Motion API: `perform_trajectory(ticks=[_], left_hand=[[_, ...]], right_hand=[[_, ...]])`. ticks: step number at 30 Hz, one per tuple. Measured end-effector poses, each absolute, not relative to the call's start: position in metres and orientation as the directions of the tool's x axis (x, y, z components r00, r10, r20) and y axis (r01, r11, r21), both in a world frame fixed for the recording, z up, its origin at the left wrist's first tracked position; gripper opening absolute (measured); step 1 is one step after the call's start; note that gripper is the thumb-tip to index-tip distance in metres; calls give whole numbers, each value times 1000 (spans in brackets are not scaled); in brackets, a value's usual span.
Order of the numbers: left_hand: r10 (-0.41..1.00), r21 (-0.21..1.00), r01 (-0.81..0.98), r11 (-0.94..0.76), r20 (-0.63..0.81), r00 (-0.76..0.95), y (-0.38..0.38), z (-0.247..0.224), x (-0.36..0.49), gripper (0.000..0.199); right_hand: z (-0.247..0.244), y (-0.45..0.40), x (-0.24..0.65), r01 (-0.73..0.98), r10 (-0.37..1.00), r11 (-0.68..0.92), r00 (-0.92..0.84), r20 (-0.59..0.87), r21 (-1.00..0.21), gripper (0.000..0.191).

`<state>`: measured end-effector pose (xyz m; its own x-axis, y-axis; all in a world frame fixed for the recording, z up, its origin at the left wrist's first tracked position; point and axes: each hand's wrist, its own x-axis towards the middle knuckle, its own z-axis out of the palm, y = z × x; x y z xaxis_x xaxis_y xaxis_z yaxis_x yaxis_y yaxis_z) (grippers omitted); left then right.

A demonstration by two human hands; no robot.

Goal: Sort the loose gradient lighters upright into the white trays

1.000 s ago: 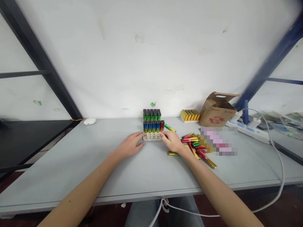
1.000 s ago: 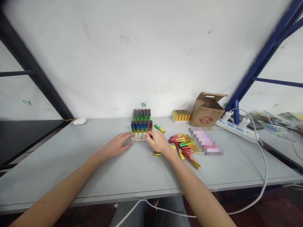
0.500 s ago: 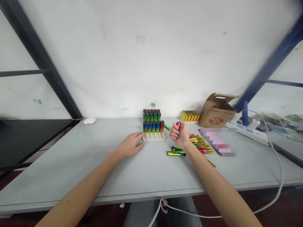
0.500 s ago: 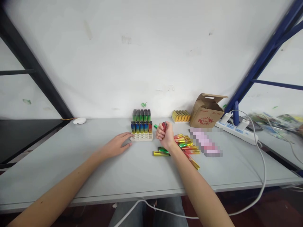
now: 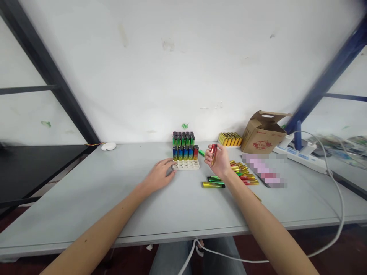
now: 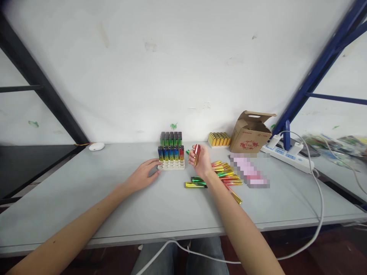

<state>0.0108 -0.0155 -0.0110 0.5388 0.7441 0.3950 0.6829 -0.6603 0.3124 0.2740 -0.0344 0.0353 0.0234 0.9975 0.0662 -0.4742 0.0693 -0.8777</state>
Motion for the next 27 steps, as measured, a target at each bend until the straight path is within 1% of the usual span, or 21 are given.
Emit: perform_trajectory(ticks=[3,6,10,13,16,19,23,27], left_hand=[[763,373,673,-639,422,490,-17,-11,15,29],[753,393,652,-648,462,469,-17,-9,17,25],[711,380,634,-673,568,415,-17,-6,19,22],[663,369,601,-709,638,391,-19,-4,21,24],[613,343,551,-761,657,438,-21,-3,22,26],[581,326,517,-792,662,473,-22,-4,22,21],[593,337,525,-782,660,461,-20,-5,22,17],[595,332,514,-791,610,523,-21,-4,22,20]], right_hand=[[28,-31,267,-366,990,139,83,117,-920,29],[20,-28,262,-199,959,272,132,249,-942,34],[16,-30,260,15,924,382,24,382,-924,37],[16,-34,255,119,899,438,-85,430,-891,34],[15,-40,244,125,890,451,-133,435,-884,30],[14,-44,232,77,900,434,-91,427,-898,27],[13,-46,226,47,906,422,-59,420,-905,22],[14,-47,228,18,902,421,-115,417,-907,23]])
